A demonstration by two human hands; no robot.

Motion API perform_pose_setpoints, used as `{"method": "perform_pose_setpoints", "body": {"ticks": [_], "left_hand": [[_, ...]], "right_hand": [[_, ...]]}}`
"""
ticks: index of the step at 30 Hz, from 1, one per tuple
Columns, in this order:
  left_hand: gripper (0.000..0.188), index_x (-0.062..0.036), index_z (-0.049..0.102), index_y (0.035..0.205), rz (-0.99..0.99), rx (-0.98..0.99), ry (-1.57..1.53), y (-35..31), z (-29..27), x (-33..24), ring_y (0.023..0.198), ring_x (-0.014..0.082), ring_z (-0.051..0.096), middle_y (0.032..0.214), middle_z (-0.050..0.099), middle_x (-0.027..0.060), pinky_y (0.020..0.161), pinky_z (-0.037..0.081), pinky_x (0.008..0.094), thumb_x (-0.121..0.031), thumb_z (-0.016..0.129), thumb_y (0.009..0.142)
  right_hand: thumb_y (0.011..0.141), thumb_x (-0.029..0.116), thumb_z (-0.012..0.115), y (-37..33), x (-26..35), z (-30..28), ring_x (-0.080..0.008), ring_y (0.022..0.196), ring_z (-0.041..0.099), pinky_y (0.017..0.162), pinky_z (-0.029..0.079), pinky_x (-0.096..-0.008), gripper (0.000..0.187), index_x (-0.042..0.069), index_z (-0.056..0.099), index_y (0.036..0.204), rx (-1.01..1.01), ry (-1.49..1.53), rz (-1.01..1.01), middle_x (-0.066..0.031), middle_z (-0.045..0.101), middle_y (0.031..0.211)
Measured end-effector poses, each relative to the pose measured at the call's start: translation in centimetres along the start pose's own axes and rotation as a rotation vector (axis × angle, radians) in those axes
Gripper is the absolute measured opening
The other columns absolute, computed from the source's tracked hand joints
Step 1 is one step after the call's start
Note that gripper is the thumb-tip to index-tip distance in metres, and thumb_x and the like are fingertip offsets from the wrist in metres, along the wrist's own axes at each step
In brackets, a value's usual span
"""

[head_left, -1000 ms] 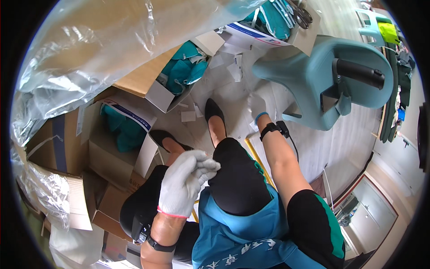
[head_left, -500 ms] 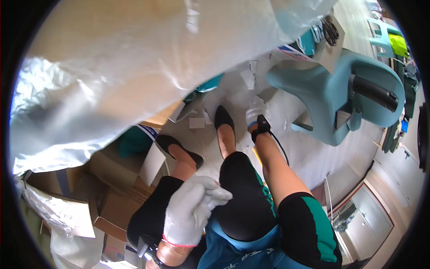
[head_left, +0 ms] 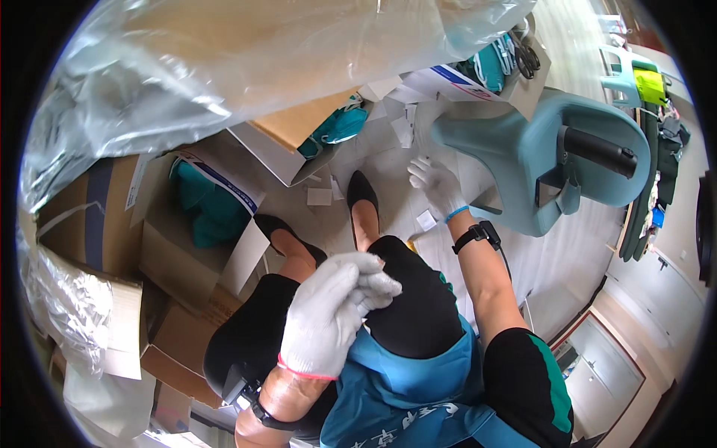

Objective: Inspecting and organizing green surgical masks by checking their straps and folding them.

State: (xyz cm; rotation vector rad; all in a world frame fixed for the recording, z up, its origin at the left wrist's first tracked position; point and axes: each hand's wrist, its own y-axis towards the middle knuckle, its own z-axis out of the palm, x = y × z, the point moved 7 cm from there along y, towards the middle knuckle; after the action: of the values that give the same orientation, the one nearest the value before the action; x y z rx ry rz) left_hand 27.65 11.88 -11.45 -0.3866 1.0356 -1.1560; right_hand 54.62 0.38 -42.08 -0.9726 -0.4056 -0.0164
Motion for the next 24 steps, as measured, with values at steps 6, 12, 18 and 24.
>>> {"method": "perform_pose_setpoints", "body": {"ticks": [6, 12, 18, 24], "left_hand": [[0.031, 0.0020, 0.054, 0.116, -0.076, 0.027, -0.352, -0.1, 0.2, 2.3, 0.099, 0.0272, 0.063, 0.097, 0.066, 0.0160, 0.090, 0.048, 0.0387, -0.021, 0.040, 0.103], [0.030, 0.0008, 0.056, 0.115, -0.045, 0.059, -0.376, -0.4, 0.2, 2.6, 0.097, 0.0261, 0.065, 0.097, 0.067, 0.0142, 0.090, 0.048, 0.0375, -0.021, 0.041, 0.102], [0.028, 0.0003, 0.058, 0.115, -0.015, 0.035, -0.400, -0.5, -1.1, 3.1, 0.096, 0.0255, 0.065, 0.096, 0.067, 0.0134, 0.090, 0.048, 0.0375, -0.021, 0.045, 0.100], [0.030, 0.0014, 0.058, 0.115, 0.006, 0.024, -0.382, -0.8, -1.7, 2.7, 0.093, 0.0225, 0.065, 0.095, 0.067, 0.0130, 0.088, 0.049, 0.0340, -0.023, 0.046, 0.101]], "right_hand": [[0.092, 0.015, 0.059, -1.7, 0.1, 4.2, -0.0280, 0.097, 0.068, 0.076, 0.053, -0.0331, 0.034, -0.007, 0.056, 0.119, -0.038, -0.552, -0.154, -0.0182, 0.067, 0.109], [0.096, 0.035, 0.057, -0.8, -0.6, 3.6, -0.0282, 0.080, 0.069, 0.070, 0.055, -0.0316, 0.044, -0.005, 0.058, 0.116, -0.255, -0.869, -0.076, -0.0200, 0.069, 0.096], [0.100, 0.046, 0.045, -0.7, -3.4, 5.8, -0.0281, 0.075, 0.068, 0.067, 0.054, -0.0340, 0.055, -0.005, 0.063, 0.104, -0.219, -0.776, 0.265, -0.0200, 0.070, 0.091], [0.098, 0.040, 0.049, 0.5, -3.4, 9.1, -0.0321, 0.086, 0.068, 0.076, 0.054, -0.0371, 0.047, -0.003, 0.066, 0.101, -0.071, -1.026, -0.064, -0.0198, 0.070, 0.099]]}}
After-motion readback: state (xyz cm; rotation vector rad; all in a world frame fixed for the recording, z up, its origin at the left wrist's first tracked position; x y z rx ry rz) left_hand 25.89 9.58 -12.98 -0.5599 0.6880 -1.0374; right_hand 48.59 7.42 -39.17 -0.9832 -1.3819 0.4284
